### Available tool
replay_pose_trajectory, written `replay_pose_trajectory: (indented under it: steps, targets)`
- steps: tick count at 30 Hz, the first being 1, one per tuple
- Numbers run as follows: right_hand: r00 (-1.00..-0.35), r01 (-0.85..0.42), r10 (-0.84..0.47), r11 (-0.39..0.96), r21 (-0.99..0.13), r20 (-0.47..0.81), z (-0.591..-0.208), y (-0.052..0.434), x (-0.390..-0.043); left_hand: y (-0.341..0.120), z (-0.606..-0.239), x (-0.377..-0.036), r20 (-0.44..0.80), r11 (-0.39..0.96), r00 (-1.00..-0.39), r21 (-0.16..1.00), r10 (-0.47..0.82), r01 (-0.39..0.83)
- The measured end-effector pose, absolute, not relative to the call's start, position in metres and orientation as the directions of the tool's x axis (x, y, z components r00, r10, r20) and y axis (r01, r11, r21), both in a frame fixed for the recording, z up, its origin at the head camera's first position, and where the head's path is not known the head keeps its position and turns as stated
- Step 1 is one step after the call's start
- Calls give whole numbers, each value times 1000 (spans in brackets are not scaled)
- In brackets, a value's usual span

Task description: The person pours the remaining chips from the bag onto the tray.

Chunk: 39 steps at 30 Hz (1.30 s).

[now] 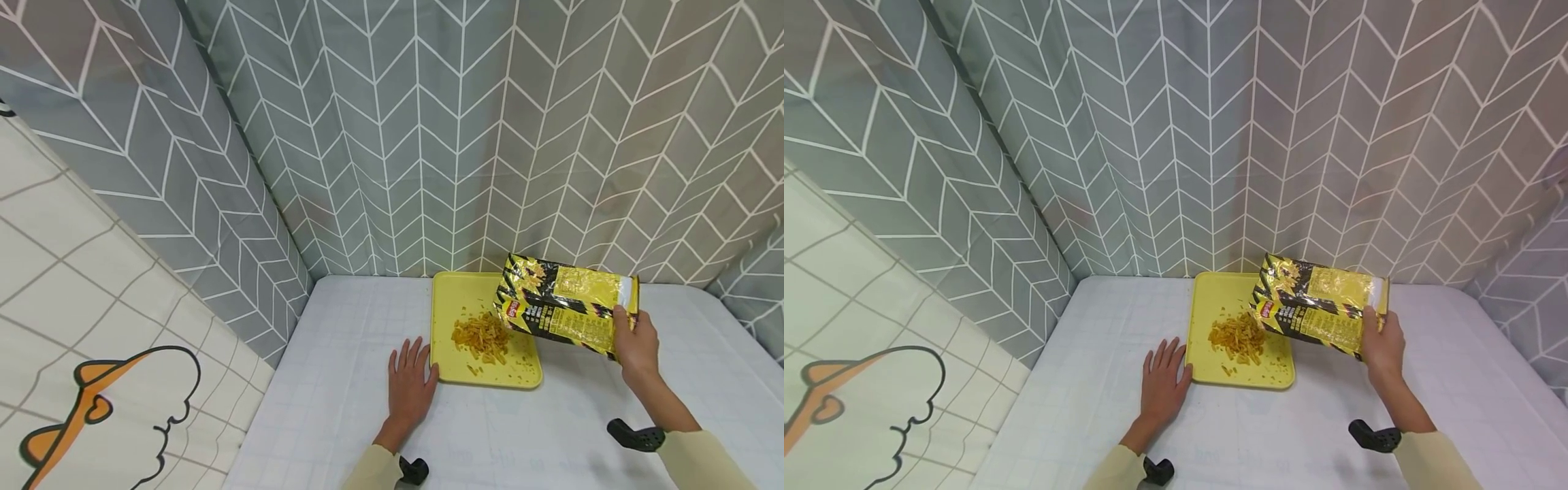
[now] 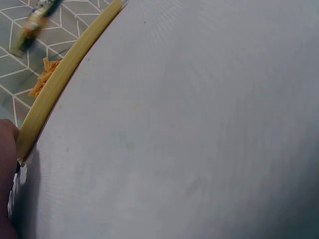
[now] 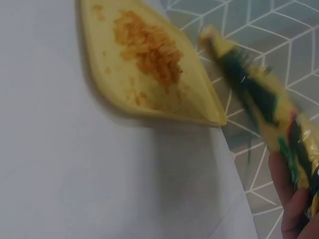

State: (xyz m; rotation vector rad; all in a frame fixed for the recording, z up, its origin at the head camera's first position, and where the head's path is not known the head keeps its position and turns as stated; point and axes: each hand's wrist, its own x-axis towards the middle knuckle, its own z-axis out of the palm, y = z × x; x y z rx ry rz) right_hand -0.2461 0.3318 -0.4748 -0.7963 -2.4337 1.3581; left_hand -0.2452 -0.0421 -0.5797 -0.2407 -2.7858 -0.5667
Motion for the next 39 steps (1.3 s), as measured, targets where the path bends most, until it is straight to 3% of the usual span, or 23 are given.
replay_pose_trajectory:
  steps: [5,11,17,32,39]
  targets:
    - [-825,333,565,478,-813,-5,-476,330,-245,-42,-582,-245,336,910,-936,350,102,224]
    - [-818,349,573,421,-837,-52,-475,331,-246,-43,-582,-245,338,909,-935,348,106,228]
    - [-817,353,576,454,-818,-33,-478,331,-245,-42,-580,-245,310,911,-944,350,109,220]
    - [-807,373,579,342,-862,-119,-479,333,-244,-41,-582,-245,366,906,-925,349,105,241]
    - [-810,359,582,407,-840,-64,-477,333,-244,-42,-581,-245,358,906,-928,349,106,239]
